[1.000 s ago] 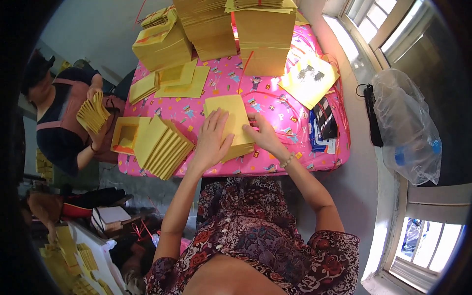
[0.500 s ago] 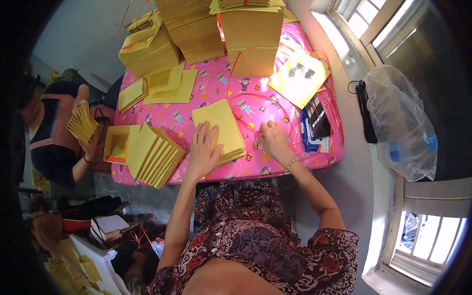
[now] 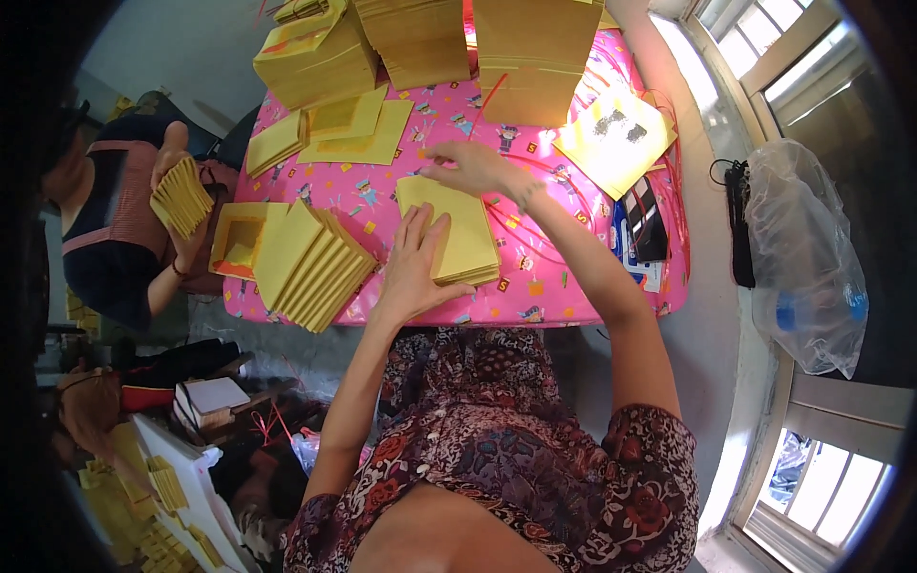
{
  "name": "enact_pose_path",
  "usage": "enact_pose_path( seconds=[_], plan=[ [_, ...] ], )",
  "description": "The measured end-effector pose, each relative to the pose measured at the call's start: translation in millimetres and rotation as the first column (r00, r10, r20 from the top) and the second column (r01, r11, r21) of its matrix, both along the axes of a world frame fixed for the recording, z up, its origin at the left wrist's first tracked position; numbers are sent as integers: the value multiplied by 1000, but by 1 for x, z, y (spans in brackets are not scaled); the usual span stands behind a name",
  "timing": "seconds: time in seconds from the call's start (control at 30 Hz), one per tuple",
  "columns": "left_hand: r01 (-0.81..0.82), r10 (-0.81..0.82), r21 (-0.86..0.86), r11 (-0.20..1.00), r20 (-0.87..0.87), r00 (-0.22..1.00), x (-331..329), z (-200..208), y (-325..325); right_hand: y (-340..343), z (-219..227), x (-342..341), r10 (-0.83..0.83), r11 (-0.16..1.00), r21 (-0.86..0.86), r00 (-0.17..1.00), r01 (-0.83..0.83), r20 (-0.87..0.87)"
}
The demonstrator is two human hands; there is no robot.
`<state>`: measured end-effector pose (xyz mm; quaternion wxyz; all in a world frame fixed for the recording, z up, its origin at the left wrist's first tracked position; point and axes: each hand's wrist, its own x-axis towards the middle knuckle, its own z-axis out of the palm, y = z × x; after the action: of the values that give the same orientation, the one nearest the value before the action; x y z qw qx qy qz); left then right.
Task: Organizing, stacking, and bundling yellow joss paper at a workstation.
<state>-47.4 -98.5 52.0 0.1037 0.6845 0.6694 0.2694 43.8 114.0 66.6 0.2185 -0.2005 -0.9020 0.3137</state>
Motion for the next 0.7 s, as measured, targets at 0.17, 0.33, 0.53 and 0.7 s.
enact_pose_path(
  seconds=[0.17,0.33,0.53,0.7],
  plan=[
    [-90,90,39,995,-14,996,2,-5,-2,4,9,-28,298,951,-239,788,-196,539],
    [-231,224,127,965,66,972,14,-11,-14,1,-4,-23,257,958,-236,856,-164,449],
    [-235,226,104,966,94,970,16,-14,-17,0,-4,-26,296,944,-272,853,-190,431],
    [-213,210,72,975,43,977,18,-10,-17,4,-1,-8,191,978,-146,929,-151,318]
  ],
)
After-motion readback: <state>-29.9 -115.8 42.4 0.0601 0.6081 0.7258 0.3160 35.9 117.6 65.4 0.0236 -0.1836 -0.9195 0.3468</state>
